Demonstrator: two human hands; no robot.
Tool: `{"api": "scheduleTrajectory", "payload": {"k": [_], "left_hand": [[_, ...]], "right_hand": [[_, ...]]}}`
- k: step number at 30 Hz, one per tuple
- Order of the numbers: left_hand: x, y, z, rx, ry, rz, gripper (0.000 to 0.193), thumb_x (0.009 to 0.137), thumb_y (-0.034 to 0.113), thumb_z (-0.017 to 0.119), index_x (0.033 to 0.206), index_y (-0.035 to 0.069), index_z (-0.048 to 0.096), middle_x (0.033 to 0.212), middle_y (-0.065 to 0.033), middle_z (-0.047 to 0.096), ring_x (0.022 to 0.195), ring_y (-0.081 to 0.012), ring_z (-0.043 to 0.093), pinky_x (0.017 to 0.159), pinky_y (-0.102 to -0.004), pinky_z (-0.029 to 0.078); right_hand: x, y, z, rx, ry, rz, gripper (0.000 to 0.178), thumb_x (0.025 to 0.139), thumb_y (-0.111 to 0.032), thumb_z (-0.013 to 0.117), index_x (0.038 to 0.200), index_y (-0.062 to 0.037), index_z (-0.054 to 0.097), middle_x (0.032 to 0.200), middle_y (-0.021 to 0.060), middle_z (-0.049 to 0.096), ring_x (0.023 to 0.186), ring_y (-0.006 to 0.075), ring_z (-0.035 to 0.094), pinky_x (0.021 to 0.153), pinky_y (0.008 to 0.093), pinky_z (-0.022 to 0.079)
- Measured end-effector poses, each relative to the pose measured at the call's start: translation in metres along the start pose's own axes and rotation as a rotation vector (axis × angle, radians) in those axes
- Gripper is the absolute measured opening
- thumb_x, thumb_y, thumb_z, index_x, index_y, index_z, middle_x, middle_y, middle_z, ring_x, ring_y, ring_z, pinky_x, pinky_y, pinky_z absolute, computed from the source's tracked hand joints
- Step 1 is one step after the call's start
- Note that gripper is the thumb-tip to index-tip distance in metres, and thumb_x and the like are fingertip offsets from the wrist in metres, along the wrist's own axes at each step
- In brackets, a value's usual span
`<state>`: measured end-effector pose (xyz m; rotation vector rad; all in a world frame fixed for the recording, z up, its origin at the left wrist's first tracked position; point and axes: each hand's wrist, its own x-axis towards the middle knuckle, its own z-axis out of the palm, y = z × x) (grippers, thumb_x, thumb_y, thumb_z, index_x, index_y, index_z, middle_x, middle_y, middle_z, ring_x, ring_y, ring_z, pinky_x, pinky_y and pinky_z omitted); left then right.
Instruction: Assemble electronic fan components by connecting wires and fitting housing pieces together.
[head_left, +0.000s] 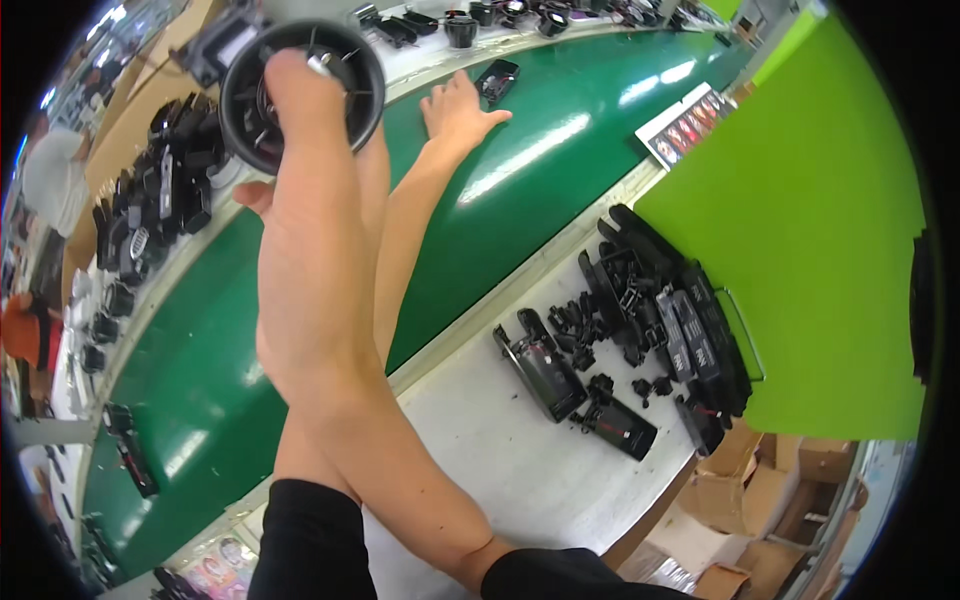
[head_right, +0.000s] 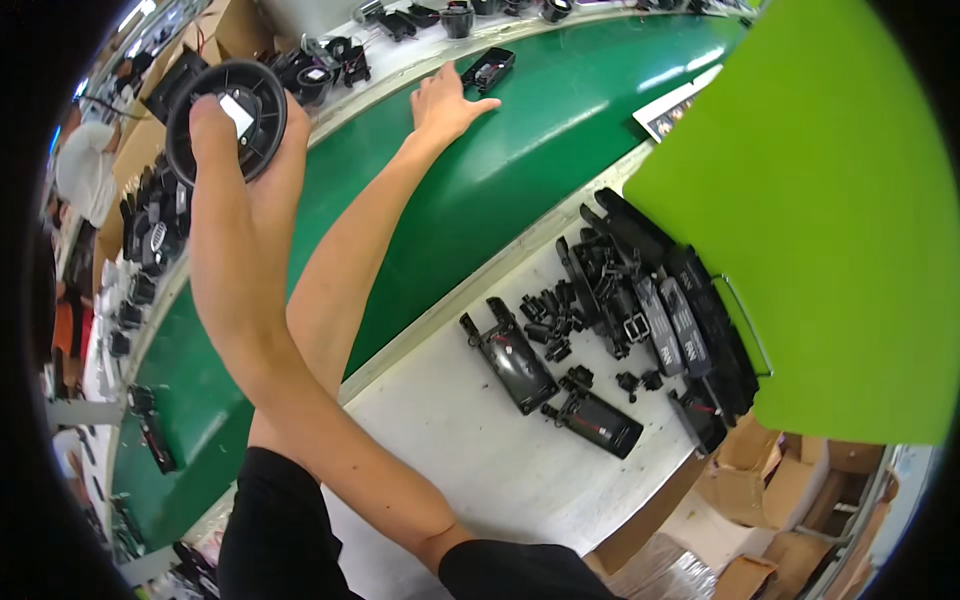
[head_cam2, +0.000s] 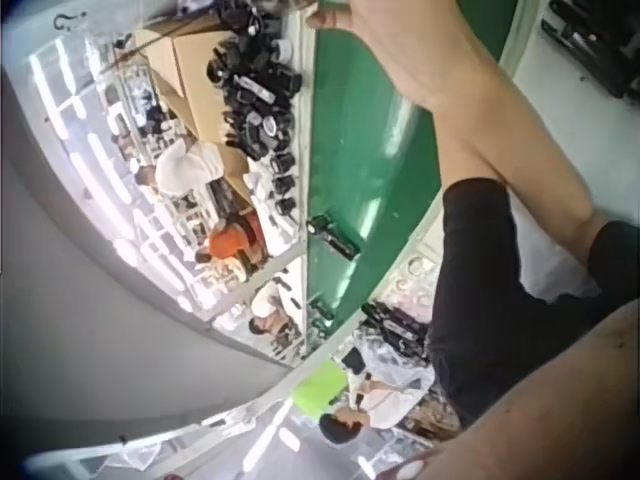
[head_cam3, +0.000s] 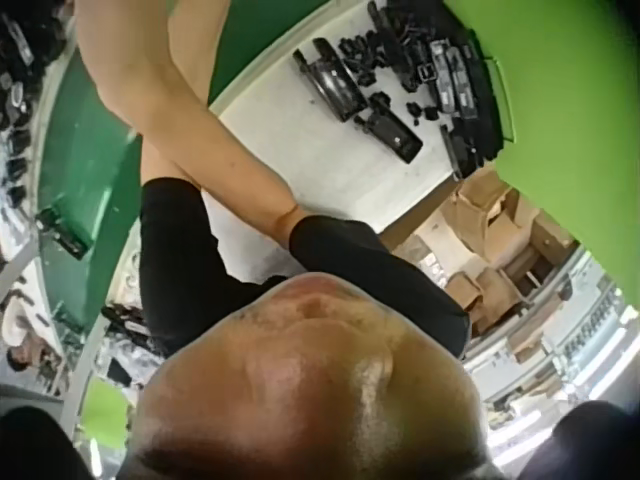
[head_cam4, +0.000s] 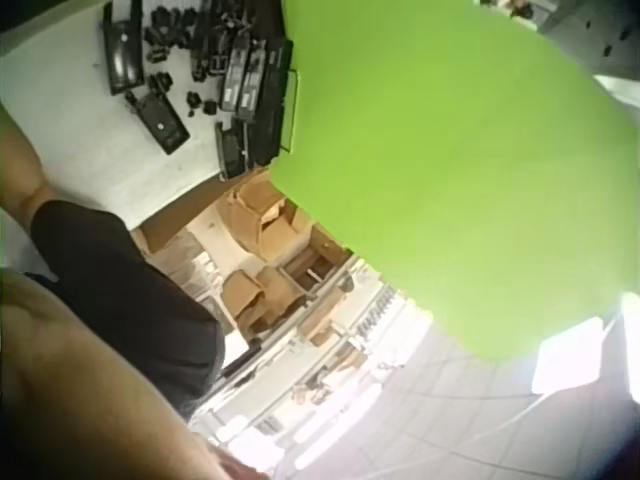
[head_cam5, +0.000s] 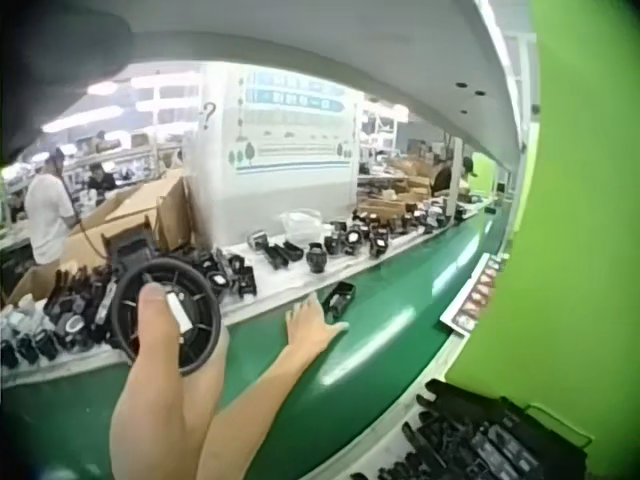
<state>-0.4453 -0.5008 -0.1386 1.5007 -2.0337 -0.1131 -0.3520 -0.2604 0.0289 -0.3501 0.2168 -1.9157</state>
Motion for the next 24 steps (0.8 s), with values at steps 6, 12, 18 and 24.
{"api": "scheduleTrajectory", "payload": {"k": [6,12,18,24], "left_hand": [[0.005,-0.004,0.010,-0.085,0.032,-0.051,0.071,0.068,0.041,0.074,0.121,0.003,0.046,0.106,-0.0150,0.062,0.106,-0.0305,0.053,0.088,-0.0452,0.038],[-0.035,-0.024,-0.079,-0.697,0.159,-0.181,0.063,0.071,0.031,0.074,0.118,-0.002,0.048,0.105,-0.0161,0.061,0.099,-0.0220,0.059,0.082,-0.0267,0.046],[-0.146,-0.068,-0.242,-1.757,0.221,-0.575,0.029,0.096,0.033,0.040,0.108,0.010,0.052,0.100,-0.0067,0.062,0.098,-0.0216,0.060,0.077,-0.0354,0.050],[-0.286,-0.054,-0.356,-1.639,0.158,-0.505,0.047,0.094,0.039,0.030,0.117,0.001,0.046,0.108,-0.0137,0.058,0.089,-0.0284,0.062,0.065,-0.0373,0.054]], "right_hand": [[-0.008,-0.005,0.004,-0.330,0.026,0.016,0.033,0.083,-0.035,0.061,0.101,-0.0075,0.056,0.097,-0.0007,0.056,0.080,0.0059,0.049,0.066,0.0275,0.041],[-0.002,-0.005,0.005,-0.343,0.105,0.033,0.029,0.082,-0.034,0.062,0.097,-0.0099,0.056,0.091,-0.0024,0.056,0.078,0.0055,0.049,0.064,0.0273,0.040],[0.012,-0.004,-0.008,-0.212,-0.023,0.007,0.027,0.079,-0.029,0.068,0.097,-0.0108,0.058,0.087,0.0014,0.061,0.079,0.0130,0.057,0.062,0.0248,0.040],[-0.013,0.013,0.017,-0.360,-0.390,0.229,0.023,0.082,-0.025,0.064,0.099,-0.0083,0.063,0.090,0.0011,0.064,0.069,0.0087,0.055,0.057,0.0227,0.040]]}}
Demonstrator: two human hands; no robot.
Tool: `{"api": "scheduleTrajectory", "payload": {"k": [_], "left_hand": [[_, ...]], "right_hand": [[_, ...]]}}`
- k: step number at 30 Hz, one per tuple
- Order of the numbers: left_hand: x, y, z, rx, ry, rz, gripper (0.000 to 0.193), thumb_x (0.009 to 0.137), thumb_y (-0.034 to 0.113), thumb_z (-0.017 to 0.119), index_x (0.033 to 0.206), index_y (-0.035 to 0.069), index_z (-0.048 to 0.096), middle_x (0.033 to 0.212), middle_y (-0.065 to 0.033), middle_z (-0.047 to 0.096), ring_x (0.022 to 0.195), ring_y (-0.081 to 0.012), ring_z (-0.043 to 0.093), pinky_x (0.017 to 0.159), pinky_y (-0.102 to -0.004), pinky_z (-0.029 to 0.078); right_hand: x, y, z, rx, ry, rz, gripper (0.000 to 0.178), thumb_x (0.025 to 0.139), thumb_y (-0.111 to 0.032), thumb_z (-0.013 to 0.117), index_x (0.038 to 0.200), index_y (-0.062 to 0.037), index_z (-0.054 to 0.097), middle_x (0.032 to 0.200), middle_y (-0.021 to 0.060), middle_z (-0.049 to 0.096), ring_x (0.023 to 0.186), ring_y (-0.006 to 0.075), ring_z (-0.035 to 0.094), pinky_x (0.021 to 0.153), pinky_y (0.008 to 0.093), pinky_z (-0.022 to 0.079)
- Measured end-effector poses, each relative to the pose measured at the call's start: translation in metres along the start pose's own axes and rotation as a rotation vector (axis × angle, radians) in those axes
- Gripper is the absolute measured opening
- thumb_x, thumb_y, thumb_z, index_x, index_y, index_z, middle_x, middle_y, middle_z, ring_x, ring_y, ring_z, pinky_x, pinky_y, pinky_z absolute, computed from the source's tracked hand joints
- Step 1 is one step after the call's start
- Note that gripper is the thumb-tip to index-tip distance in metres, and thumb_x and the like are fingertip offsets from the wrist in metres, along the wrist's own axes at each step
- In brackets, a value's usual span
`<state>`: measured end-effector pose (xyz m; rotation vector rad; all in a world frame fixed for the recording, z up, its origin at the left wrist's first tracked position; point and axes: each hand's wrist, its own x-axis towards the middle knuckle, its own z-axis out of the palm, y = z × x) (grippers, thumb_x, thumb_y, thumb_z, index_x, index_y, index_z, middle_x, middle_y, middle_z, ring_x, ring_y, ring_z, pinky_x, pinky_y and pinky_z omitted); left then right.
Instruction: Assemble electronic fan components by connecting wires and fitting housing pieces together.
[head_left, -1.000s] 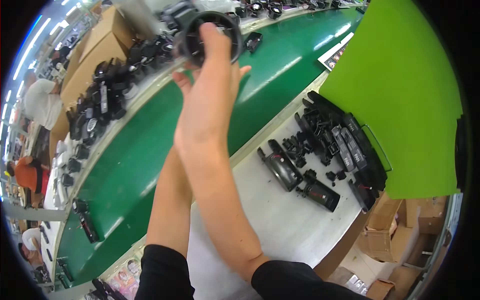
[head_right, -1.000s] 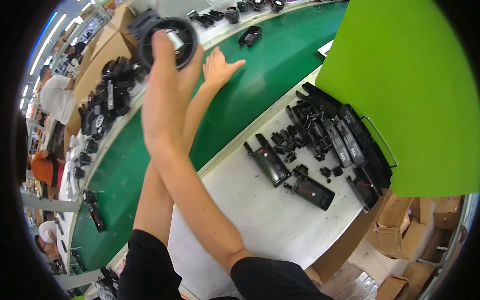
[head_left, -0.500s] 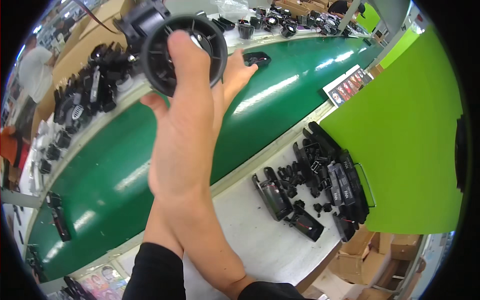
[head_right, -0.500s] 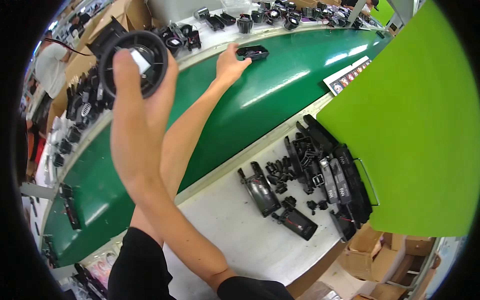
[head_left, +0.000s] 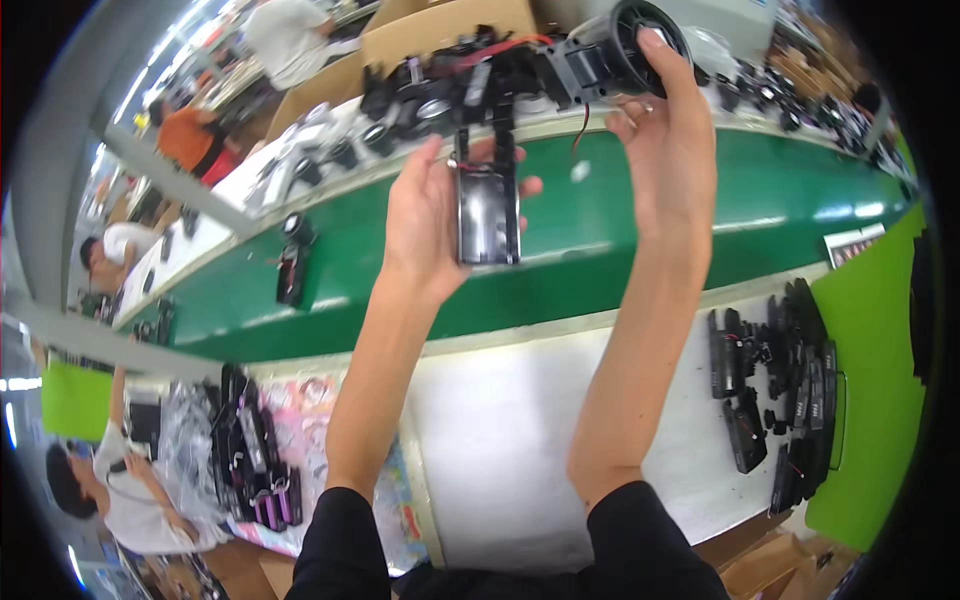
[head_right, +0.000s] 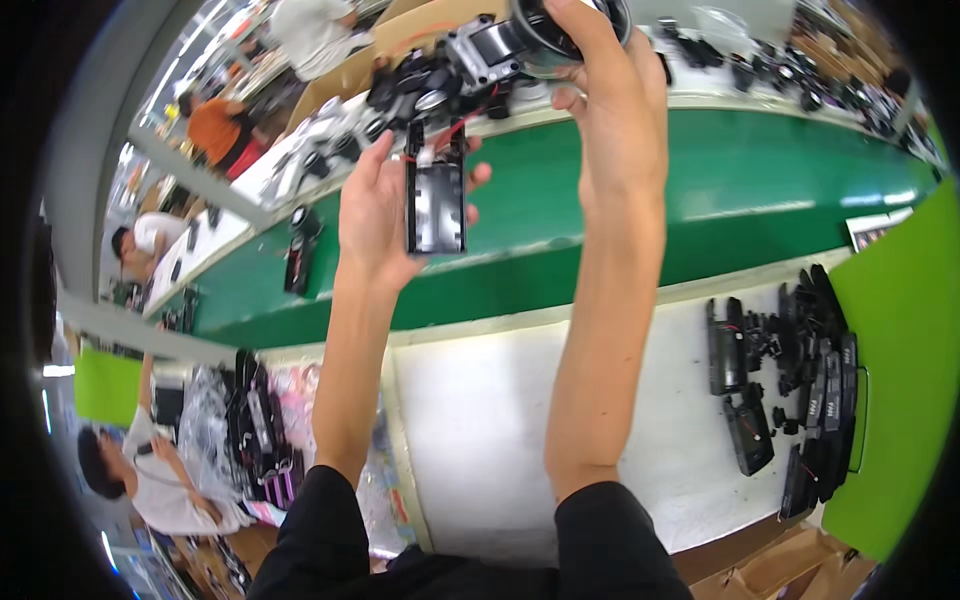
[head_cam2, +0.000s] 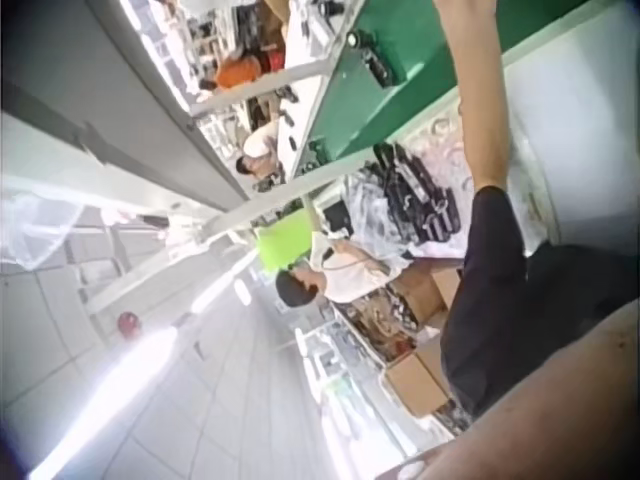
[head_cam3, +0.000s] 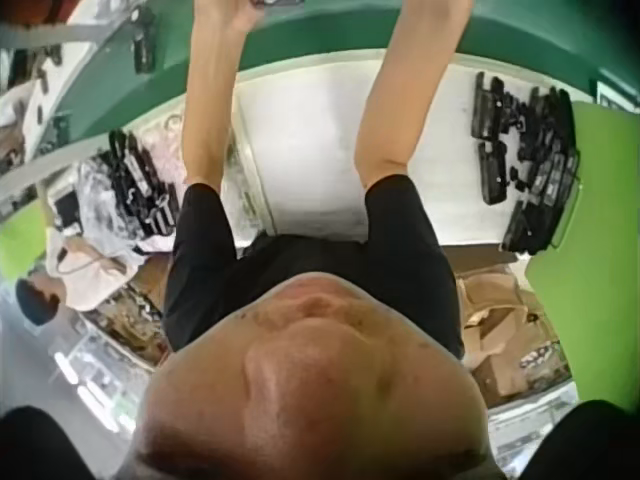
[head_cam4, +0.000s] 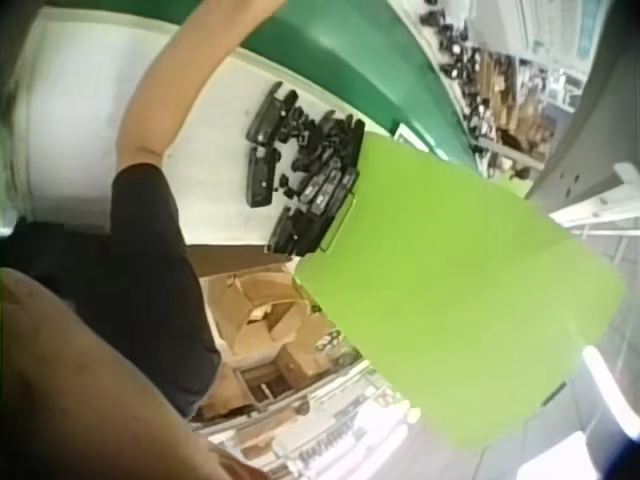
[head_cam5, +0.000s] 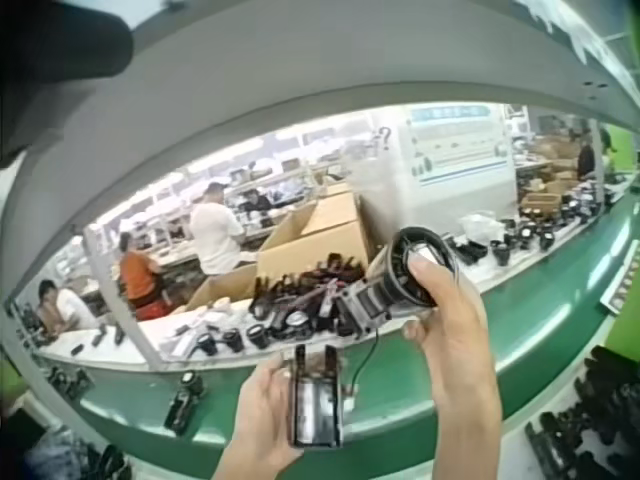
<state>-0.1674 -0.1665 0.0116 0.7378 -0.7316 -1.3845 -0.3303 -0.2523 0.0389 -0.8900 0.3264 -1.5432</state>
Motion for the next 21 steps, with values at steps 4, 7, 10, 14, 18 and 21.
{"api": "scheduleTrajectory", "payload": {"k": [4,7,10,14,18,21], "left_hand": [[-0.074,0.025,-0.010,0.106,0.005,0.079,0.049,0.084,0.029,0.045,0.123,-0.001,0.042,0.105,-0.0157,0.056,0.082,-0.0287,0.064,0.059,-0.0351,0.055],[-0.095,0.036,-0.016,0.125,-0.073,0.127,0.056,0.083,0.029,0.040,0.124,-0.009,0.041,0.113,-0.0253,0.053,0.082,-0.0330,0.061,0.059,-0.0380,0.055],[-0.107,0.044,-0.019,0.096,-0.126,0.145,0.050,0.084,0.030,0.043,0.120,-0.005,0.043,0.107,-0.0196,0.055,0.078,-0.0288,0.062,0.058,-0.0356,0.055],[-0.110,0.046,-0.019,0.071,-0.192,0.172,0.042,0.084,0.028,0.054,0.114,0.000,0.048,0.092,-0.0108,0.060,0.071,-0.0191,0.063,0.057,-0.0319,0.055],[-0.108,0.041,-0.016,0.441,-0.123,0.309,0.040,0.084,0.020,0.061,0.114,-0.004,0.050,0.100,-0.0153,0.062,0.075,-0.0193,0.064,0.057,-0.0274,0.054],[-0.103,0.037,-0.017,0.432,-0.111,0.360,0.034,0.087,0.018,0.060,0.112,-0.003,0.052,0.096,-0.0138,0.064,0.072,-0.0167,0.064,0.057,-0.0260,0.053]], "right_hand": [[-0.025,0.015,0.049,-0.198,-0.274,0.066,0.022,0.083,-0.022,0.062,0.099,-0.0073,0.063,0.091,-0.0007,0.062,0.068,0.0066,0.052,0.057,0.0223,0.037],[-0.048,0.020,0.078,-0.364,-0.390,0.084,0.025,0.082,-0.027,0.062,0.099,-0.0088,0.063,0.088,-0.0026,0.062,0.072,0.0039,0.051,0.058,0.0205,0.034],[-0.066,0.016,0.095,-0.478,-0.488,0.111,0.028,0.080,-0.028,0.063,0.101,-0.0090,0.064,0.086,-0.0045,0.062,0.077,0.0025,0.051,0.060,0.0194,0.032],[-0.077,0.010,0.099,-0.657,-0.415,-0.050,0.030,0.080,-0.027,0.063,0.102,-0.0077,0.065,0.085,-0.0046,0.062,0.076,0.0031,0.051,0.062,0.0198,0.033],[-0.083,0.006,0.098,-0.587,-0.530,-0.167,0.032,0.079,-0.020,0.065,0.105,-0.0021,0.062,0.091,0.0020,0.064,0.084,0.0084,0.057,0.076,0.0233,0.042],[-0.083,0.002,0.095,-0.585,-0.536,-0.157,0.037,0.079,-0.016,0.065,0.112,0.0001,0.060,0.096,0.0043,0.064,0.089,0.0106,0.058,0.085,0.0258,0.043]]}}
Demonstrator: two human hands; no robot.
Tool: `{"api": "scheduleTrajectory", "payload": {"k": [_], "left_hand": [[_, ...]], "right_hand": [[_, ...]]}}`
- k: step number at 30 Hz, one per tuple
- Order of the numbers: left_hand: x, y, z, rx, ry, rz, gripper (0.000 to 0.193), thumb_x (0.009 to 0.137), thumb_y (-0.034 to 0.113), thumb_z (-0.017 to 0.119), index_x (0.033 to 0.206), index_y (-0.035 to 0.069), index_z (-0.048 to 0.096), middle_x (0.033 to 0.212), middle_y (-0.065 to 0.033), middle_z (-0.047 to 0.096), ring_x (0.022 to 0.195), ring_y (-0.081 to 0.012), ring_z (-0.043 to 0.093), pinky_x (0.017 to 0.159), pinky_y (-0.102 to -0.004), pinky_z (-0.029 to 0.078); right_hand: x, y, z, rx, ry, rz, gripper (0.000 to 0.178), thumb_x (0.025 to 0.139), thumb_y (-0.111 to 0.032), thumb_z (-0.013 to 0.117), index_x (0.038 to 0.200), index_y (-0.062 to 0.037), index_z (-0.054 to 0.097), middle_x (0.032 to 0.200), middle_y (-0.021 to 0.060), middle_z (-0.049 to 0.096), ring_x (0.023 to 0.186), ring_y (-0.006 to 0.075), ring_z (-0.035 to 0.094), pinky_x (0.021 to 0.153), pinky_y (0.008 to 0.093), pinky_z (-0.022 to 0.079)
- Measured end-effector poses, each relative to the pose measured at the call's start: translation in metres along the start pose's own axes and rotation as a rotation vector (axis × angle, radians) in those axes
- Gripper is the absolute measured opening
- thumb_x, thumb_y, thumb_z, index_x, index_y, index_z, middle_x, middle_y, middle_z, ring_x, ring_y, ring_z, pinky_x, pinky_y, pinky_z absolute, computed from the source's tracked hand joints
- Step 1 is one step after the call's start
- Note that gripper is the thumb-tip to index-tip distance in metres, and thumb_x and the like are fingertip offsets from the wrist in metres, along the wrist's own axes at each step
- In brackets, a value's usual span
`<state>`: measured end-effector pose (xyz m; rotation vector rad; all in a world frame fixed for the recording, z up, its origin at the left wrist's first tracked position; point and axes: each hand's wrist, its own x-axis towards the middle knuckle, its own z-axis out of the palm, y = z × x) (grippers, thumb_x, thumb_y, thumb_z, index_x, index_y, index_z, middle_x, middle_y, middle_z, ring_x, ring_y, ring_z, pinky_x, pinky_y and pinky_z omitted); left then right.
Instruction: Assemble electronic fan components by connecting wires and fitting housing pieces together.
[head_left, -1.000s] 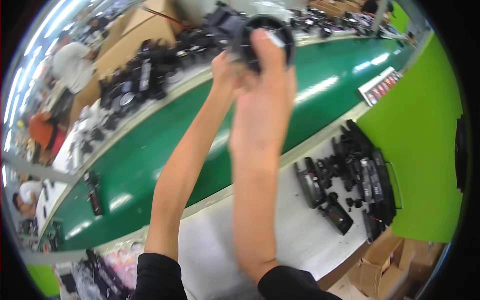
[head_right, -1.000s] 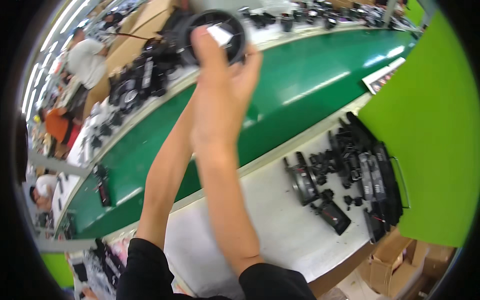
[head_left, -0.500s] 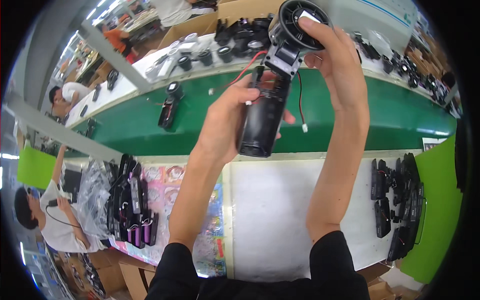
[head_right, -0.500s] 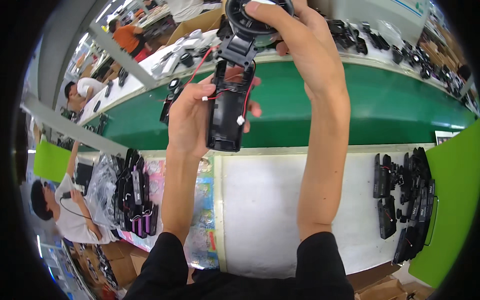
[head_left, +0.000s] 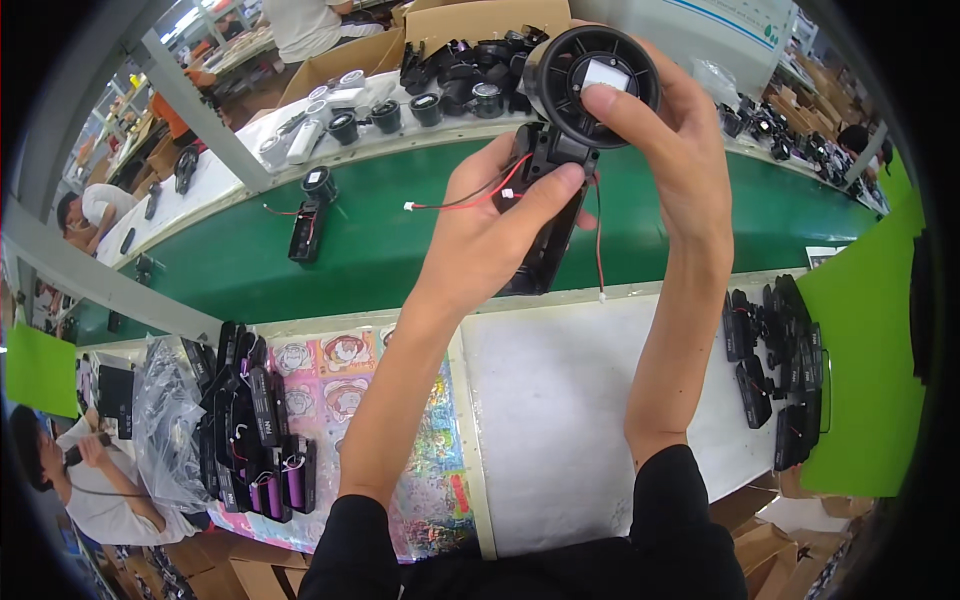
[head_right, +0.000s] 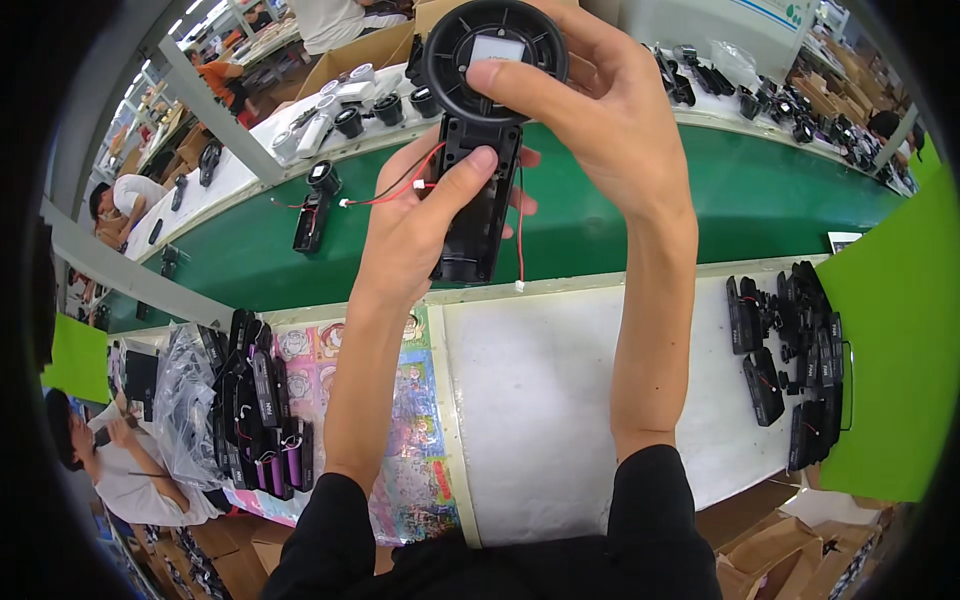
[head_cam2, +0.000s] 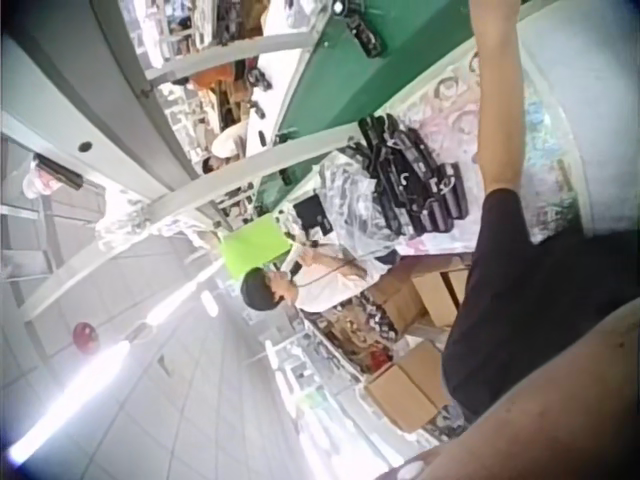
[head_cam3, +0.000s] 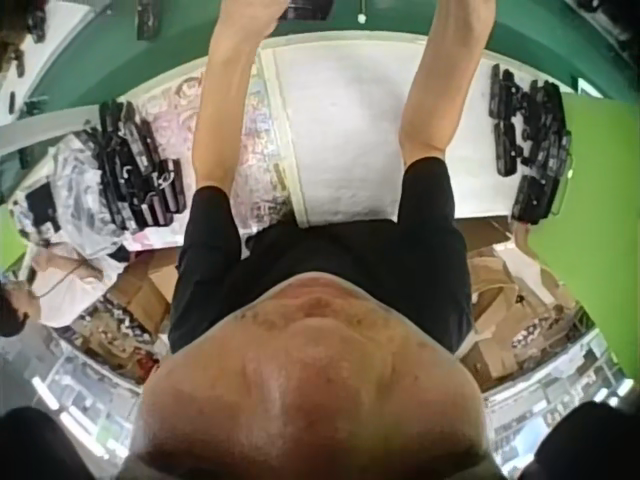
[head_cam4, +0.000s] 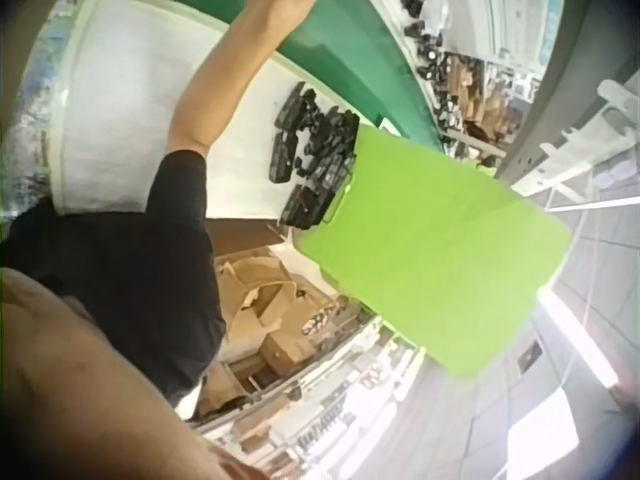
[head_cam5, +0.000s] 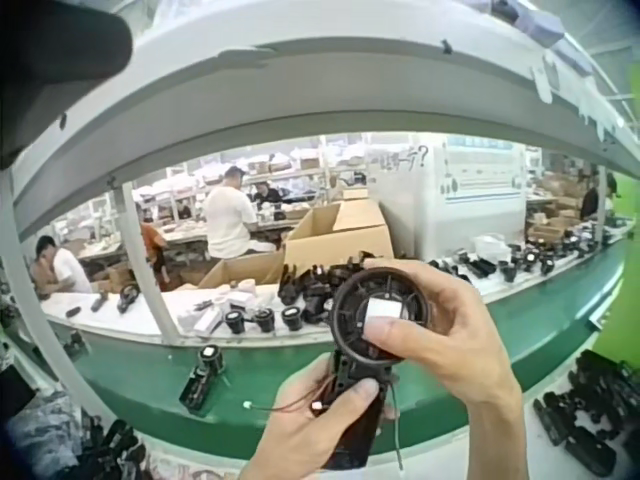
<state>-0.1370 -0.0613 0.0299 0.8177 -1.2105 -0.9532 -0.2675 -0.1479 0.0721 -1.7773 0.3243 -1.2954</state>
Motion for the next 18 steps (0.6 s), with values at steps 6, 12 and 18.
{"api": "scheduleTrajectory", "payload": {"k": [6,12,18], "left_hand": [[0.000,0.004,0.001,-0.016,0.016,-0.017,0.026,0.088,0.018,0.060,0.101,-0.003,0.055,0.087,-0.0086,0.064,0.067,-0.0128,0.063,0.059,-0.0233,0.049],[0.000,0.002,-0.002,-0.028,0.018,-0.008,0.027,0.089,0.020,0.059,0.101,-0.004,0.055,0.085,-0.0114,0.064,0.066,-0.0155,0.064,0.056,-0.0250,0.051],[0.005,-0.009,-0.009,-0.036,0.042,-0.041,0.026,0.089,0.019,0.060,0.101,-0.004,0.057,0.083,-0.0132,0.064,0.066,-0.0192,0.066,0.050,-0.0258,0.051]], "right_hand": [[0.002,0.003,0.004,0.037,-0.046,-0.040,0.041,0.078,-0.014,0.067,0.115,0.0004,0.058,0.099,0.0050,0.064,0.092,0.0113,0.059,0.085,0.0256,0.044],[0.003,-0.009,0.008,0.230,-0.093,0.092,0.049,0.073,0.001,0.071,0.118,0.0060,0.052,0.105,0.0099,0.062,0.095,0.0127,0.058,0.085,0.0265,0.047],[0.009,0.015,0.005,0.012,-0.092,0.018,0.037,0.080,-0.013,0.068,0.113,0.0006,0.059,0.098,0.0051,0.064,0.091,0.0110,0.059,0.083,0.0253,0.045]]}}
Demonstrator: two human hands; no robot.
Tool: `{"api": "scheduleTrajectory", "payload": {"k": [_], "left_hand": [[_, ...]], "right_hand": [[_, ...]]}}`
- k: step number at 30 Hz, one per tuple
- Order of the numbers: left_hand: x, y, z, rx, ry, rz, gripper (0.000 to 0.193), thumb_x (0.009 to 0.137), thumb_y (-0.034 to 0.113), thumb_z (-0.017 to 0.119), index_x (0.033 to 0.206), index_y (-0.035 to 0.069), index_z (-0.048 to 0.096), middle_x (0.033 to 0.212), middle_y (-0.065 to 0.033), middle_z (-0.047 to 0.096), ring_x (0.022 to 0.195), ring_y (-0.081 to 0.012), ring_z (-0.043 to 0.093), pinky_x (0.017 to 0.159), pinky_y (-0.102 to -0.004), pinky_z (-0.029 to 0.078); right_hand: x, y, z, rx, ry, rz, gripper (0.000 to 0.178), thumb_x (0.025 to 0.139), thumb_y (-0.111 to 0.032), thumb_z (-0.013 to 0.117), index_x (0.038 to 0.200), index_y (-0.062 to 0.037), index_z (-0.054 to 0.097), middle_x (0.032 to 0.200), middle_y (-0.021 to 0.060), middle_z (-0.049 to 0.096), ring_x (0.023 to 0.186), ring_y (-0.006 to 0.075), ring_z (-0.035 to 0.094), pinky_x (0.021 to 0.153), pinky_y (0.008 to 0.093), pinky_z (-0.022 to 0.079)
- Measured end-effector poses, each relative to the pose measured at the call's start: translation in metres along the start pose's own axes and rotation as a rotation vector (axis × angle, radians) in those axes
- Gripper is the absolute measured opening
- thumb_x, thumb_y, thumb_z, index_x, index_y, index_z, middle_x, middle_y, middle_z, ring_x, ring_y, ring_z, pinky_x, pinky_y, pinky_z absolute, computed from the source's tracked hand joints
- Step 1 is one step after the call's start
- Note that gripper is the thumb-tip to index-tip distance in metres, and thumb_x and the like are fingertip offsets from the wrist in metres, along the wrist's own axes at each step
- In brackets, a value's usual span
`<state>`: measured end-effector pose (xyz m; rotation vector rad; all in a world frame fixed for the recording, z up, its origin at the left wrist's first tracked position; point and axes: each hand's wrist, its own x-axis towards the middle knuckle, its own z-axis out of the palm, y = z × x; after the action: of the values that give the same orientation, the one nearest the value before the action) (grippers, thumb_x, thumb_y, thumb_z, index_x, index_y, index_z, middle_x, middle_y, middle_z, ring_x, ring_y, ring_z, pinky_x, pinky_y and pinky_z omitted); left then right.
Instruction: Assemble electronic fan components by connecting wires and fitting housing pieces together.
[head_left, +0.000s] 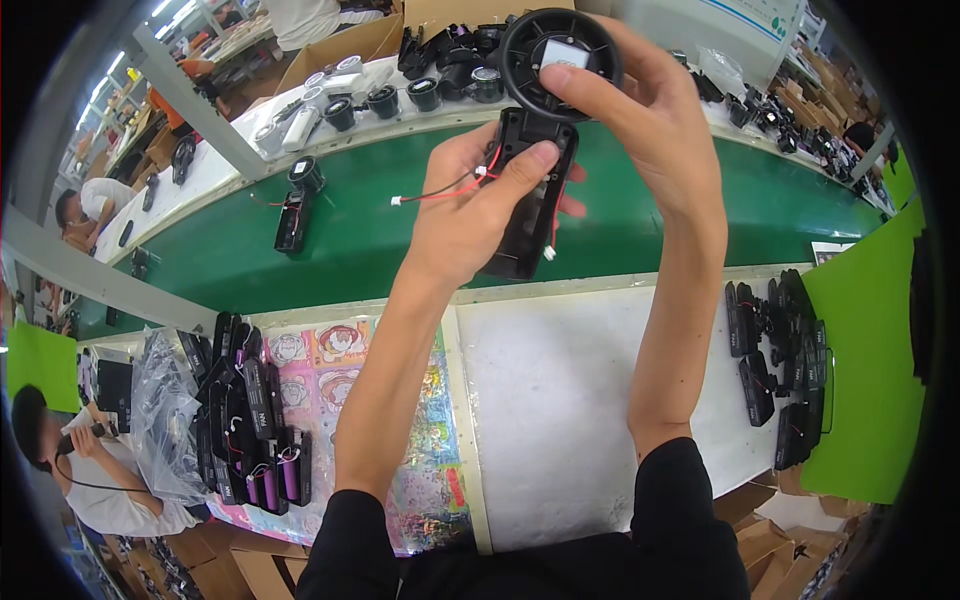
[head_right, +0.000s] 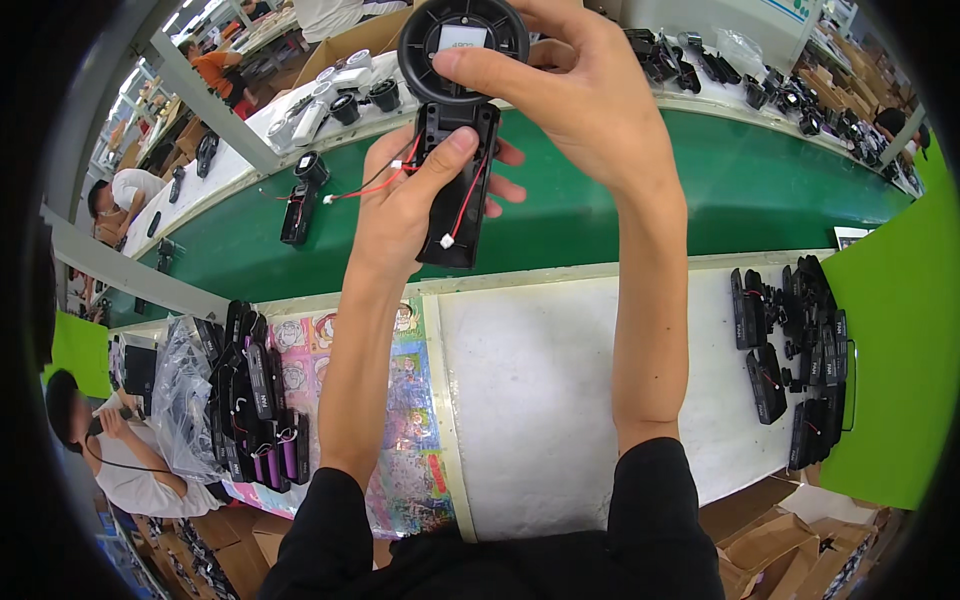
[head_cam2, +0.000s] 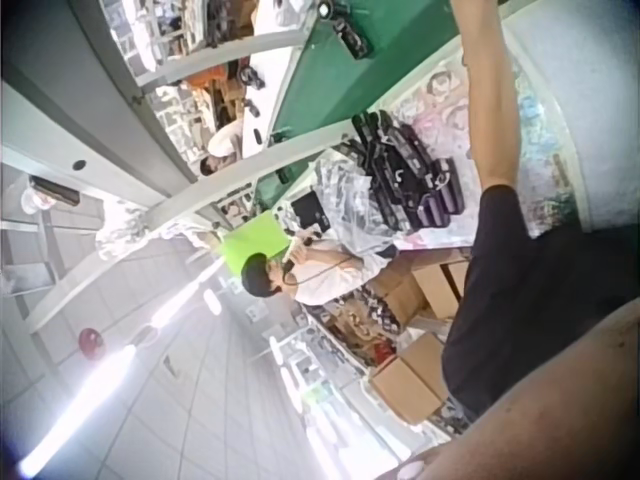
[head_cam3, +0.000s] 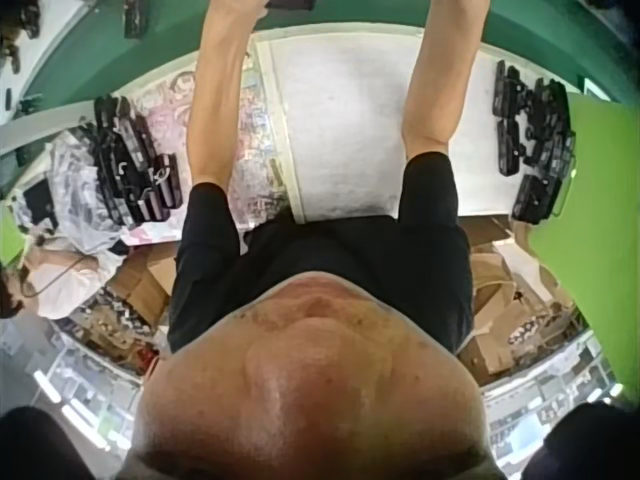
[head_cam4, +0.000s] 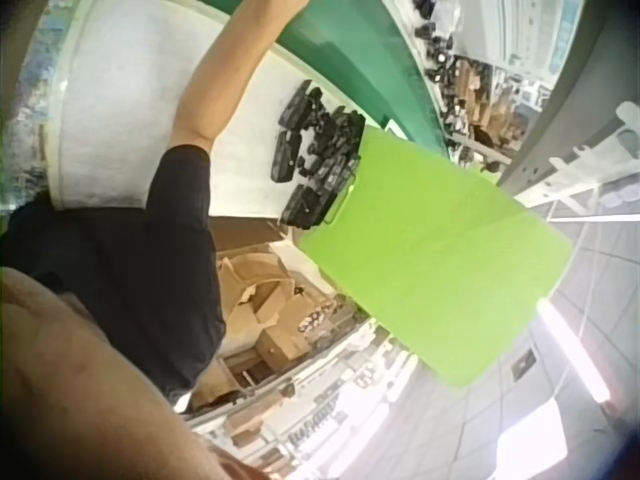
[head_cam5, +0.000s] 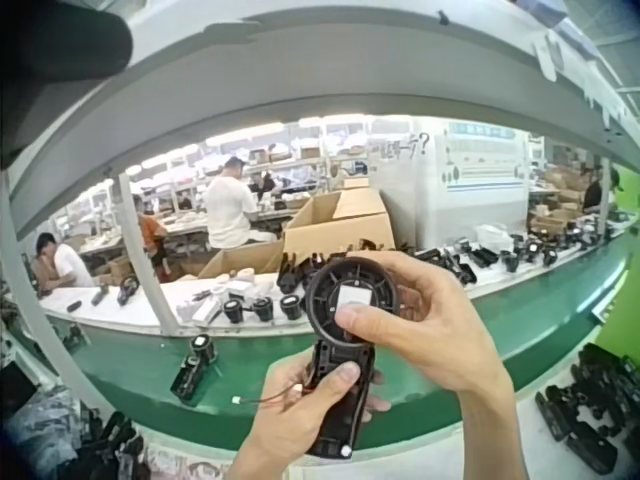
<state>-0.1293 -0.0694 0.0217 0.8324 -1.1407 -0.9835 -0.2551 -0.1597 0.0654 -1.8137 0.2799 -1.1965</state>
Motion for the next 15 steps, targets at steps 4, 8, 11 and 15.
{"api": "scheduleTrajectory", "payload": {"k": [4,8,11,15], "left_hand": [[0.009,-0.022,-0.001,-0.097,0.094,-0.063,0.029,0.089,0.022,0.059,0.103,-0.003,0.057,0.086,-0.0150,0.066,0.068,-0.0204,0.066,0.051,-0.0262,0.052],[0.036,-0.066,-0.015,-0.149,0.253,-0.257,0.027,0.091,0.025,0.054,0.095,-0.001,0.057,0.088,-0.0149,0.066,0.070,-0.0213,0.066,0.054,-0.0302,0.052],[0.061,-0.119,-0.025,-0.159,0.282,-0.409,0.019,0.093,0.020,0.049,0.094,0.001,0.052,0.081,-0.0136,0.065,0.063,-0.0208,0.063,0.052,-0.0324,0.051],[0.096,-0.169,-0.020,-0.079,0.328,-0.549,0.022,0.089,0.022,0.056,0.094,0.000,0.056,0.084,-0.0146,0.066,0.068,-0.0229,0.065,0.058,-0.0336,0.051]], "right_hand": [[0.002,0.014,-0.005,0.006,-0.049,0.084,0.047,0.081,-0.021,0.069,0.119,0.0013,0.054,0.105,0.0087,0.061,0.095,0.0131,0.058,0.085,0.0269,0.045],[0.005,0.018,-0.020,-0.253,0.148,0.104,0.068,0.077,-0.031,0.072,0.130,0.0017,0.043,0.122,0.0179,0.052,0.106,0.0211,0.055,0.090,0.0311,0.042],[0.006,0.012,-0.037,-0.262,0.252,0.067,0.063,0.079,-0.031,0.070,0.128,0.0002,0.046,0.120,0.0162,0.054,0.106,0.0203,0.055,0.089,0.0301,0.041],[-0.001,0.000,-0.055,-0.329,0.394,0.064,0.054,0.080,-0.031,0.068,0.124,-0.0046,0.052,0.117,0.0123,0.057,0.102,0.0151,0.056,0.085,0.0273,0.040]]}}
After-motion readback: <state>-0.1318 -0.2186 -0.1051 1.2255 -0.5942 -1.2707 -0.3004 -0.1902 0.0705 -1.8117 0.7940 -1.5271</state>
